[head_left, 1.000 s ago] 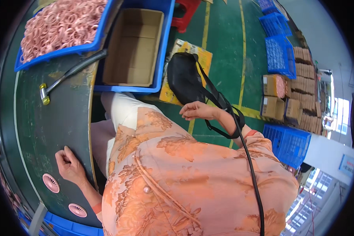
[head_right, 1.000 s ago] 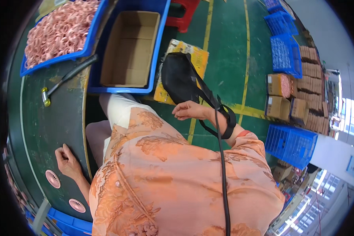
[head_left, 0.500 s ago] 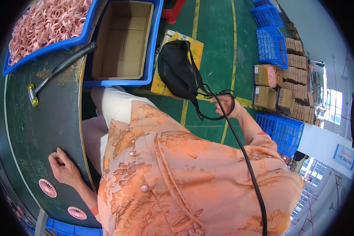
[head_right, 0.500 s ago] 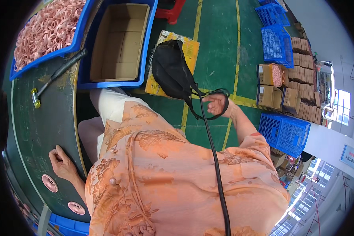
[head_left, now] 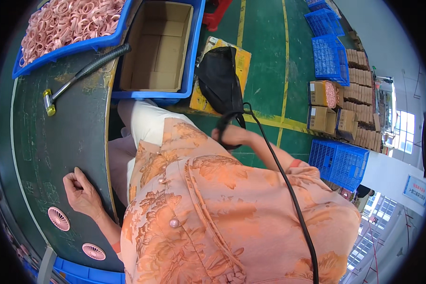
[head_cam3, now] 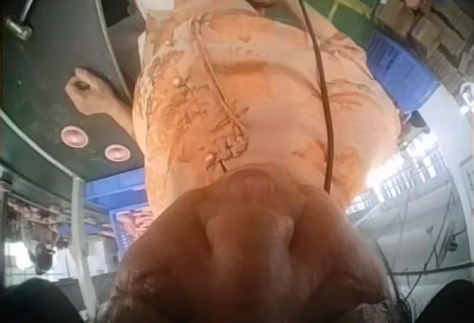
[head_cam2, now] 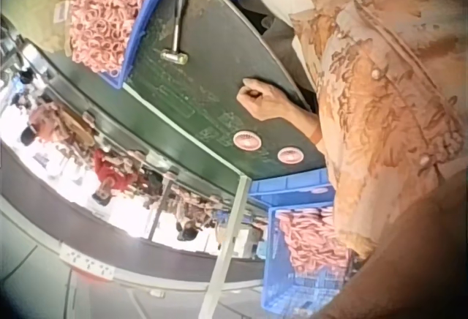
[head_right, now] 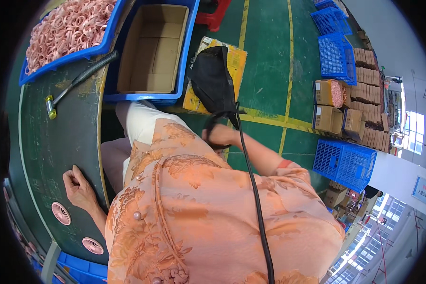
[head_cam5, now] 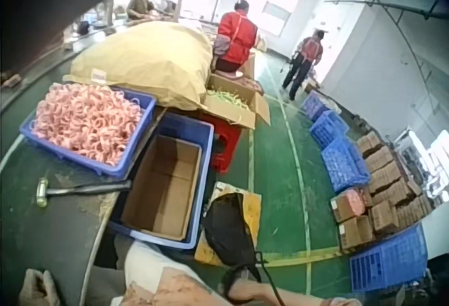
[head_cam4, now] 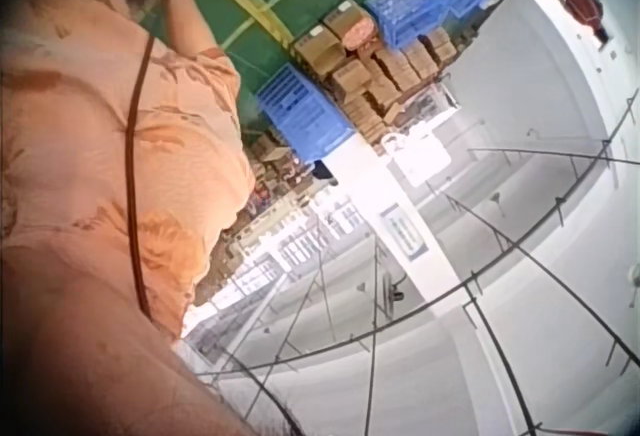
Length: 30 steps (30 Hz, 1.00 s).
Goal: The person assembles fan covers by inserting small plastic rings into them by hand and arranging the assembled covers in rows on the table.
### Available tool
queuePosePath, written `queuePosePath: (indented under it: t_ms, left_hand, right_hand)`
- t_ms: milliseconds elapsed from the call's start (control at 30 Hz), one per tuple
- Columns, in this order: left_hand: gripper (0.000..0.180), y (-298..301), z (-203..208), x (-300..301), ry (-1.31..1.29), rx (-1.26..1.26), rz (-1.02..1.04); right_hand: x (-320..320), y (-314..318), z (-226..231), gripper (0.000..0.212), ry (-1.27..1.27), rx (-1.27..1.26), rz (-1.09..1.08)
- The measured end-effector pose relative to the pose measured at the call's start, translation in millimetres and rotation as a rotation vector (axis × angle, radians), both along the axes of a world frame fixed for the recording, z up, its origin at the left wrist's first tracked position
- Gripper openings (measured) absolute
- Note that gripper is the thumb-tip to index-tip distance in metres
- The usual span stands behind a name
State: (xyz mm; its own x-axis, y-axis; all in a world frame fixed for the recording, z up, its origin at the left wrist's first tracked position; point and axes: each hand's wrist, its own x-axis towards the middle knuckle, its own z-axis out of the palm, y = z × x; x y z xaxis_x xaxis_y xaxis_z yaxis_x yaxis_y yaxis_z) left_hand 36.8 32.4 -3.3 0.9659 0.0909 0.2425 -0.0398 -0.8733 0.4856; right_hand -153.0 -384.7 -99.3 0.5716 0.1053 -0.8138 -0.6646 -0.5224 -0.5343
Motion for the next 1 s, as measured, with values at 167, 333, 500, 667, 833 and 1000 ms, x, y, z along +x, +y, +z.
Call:
queuePosePath:
  t_ms: [167, 333, 500, 667, 833, 1000]
  left_hand:
    - [0.03, 1, -1, -4, 0.004, -0.004, 0.012]
    - [0.03, -5, 3, -5, -0.038, -0.015, 0.004]
    - [0.03, -5, 2, -4, -0.029, 0.005, 0.007]
    - [0.031, -2, 3, -5, -0.008, 0.031, 0.03]
    - [0.03, 0, 2, -5, 0.036, 0.055, 0.051]
    - [0.033, -1, 0, -4, 0.01, 0.057, 0.022]
  right_hand:
    - [77, 51, 26, 0.031, -0.153, -0.556, 0.34]
    - [116, 15, 73, 0.037, -0.327, 0.389, -0.617]
    - [98, -45, 117, 0.042, -0.84, 0.629, -1.133]
    - [84, -83, 95, 0.033, -1.284, 0.281, -1.449]
    - [60, -94, 9, 0.054, -0.59, -0.744, -0.657]
    - [31, -59, -10, 0.059, -0.733, -0.908, -0.636]
